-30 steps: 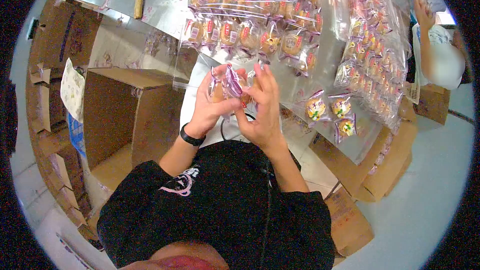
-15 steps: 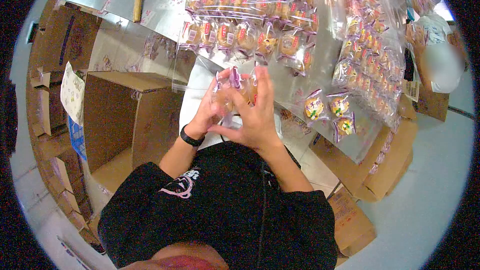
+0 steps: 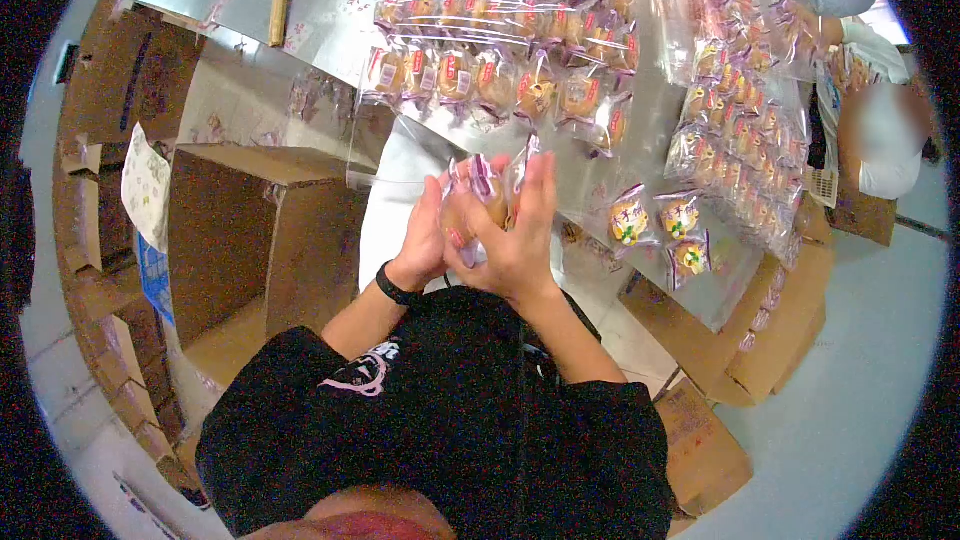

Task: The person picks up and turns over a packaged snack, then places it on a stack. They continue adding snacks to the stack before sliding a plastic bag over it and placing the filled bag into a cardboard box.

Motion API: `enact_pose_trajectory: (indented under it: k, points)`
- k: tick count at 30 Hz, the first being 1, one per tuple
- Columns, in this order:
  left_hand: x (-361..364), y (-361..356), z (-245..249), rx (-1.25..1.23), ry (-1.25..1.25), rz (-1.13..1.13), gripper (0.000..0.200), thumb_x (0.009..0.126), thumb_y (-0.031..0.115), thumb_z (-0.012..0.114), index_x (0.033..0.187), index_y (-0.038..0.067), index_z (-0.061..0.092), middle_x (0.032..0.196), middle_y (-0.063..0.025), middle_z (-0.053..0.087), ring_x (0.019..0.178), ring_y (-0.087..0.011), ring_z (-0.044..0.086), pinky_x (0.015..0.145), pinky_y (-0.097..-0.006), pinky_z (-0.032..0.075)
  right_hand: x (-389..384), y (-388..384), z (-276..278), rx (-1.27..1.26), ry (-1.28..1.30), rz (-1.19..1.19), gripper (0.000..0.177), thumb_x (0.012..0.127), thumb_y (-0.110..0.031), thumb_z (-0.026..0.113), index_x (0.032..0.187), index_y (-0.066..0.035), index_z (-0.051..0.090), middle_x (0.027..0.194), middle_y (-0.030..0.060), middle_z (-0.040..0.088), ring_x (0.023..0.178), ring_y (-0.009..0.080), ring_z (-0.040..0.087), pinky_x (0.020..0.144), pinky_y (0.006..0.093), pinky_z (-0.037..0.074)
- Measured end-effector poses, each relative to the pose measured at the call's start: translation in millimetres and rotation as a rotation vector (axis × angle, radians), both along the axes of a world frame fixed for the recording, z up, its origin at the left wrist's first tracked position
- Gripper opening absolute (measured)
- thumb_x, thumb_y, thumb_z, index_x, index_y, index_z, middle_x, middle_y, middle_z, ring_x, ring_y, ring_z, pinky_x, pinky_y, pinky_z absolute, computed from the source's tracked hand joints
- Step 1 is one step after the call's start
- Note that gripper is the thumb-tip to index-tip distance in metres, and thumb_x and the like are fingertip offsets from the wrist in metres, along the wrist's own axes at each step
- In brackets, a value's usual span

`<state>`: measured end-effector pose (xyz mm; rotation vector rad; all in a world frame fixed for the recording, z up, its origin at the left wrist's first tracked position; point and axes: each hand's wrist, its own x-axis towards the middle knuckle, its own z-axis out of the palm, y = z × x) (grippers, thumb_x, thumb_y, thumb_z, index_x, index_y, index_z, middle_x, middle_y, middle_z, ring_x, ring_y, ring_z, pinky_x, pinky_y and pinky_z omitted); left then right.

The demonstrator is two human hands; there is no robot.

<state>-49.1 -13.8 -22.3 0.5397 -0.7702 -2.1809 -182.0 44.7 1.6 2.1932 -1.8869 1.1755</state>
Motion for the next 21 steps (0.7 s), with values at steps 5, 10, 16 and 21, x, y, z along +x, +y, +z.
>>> enact_pose_trajectory:
  k: [5,10,16,21]
  points:
    - [-1.0,4.2,-10.7,0.036,-0.083,0.011,0.064,0.115,0.049,0.029,0.159,0.002,0.030,0.160,-0.0156,0.044,0.143,-0.0256,0.049,0.120,-0.0418,0.040,-13.3,-2.1,4.0,0.074,-0.007,0.085,0.075,0.070,-0.033,0.090,0.140,-0.018,0.065,0.168,0.0357,0.015,0.152,0.0613,0.019,0.118,0.0672,0.030]
    - [5.9,1.9,-2.8,0.060,-0.019,-0.077,0.082,0.108,0.061,0.034,0.164,0.004,0.020,0.162,-0.0169,0.040,0.147,-0.0283,0.044,0.123,-0.0440,0.037,-8.6,-1.5,7.3,0.093,-0.060,0.061,0.067,0.076,-0.034,0.086,0.140,-0.022,0.066,0.165,0.0398,0.018,0.148,0.0665,0.022,0.118,0.0683,0.030]
    - [10.5,2.7,-7.5,-0.167,-0.175,-0.169,0.131,0.076,0.093,0.045,0.166,0.003,0.013,0.168,-0.0146,0.030,0.150,-0.0298,0.039,0.125,-0.0477,0.033,-4.9,4.7,-0.9,0.140,-0.089,0.029,0.075,0.071,-0.033,0.087,0.142,-0.024,0.064,0.164,0.0397,0.017,0.148,0.0628,0.025,0.119,0.0659,0.031]
    - [4.6,-6.7,1.6,-0.152,-0.131,-0.275,0.114,0.093,0.078,0.053,0.167,0.002,0.009,0.168,-0.0144,0.028,0.155,-0.0285,0.031,0.127,-0.0461,0.027,-15.5,10.0,0.6,0.136,-0.131,-0.011,0.072,0.069,-0.026,0.087,0.139,-0.023,0.067,0.163,0.0367,0.020,0.147,0.0586,0.029,0.119,0.0611,0.033]
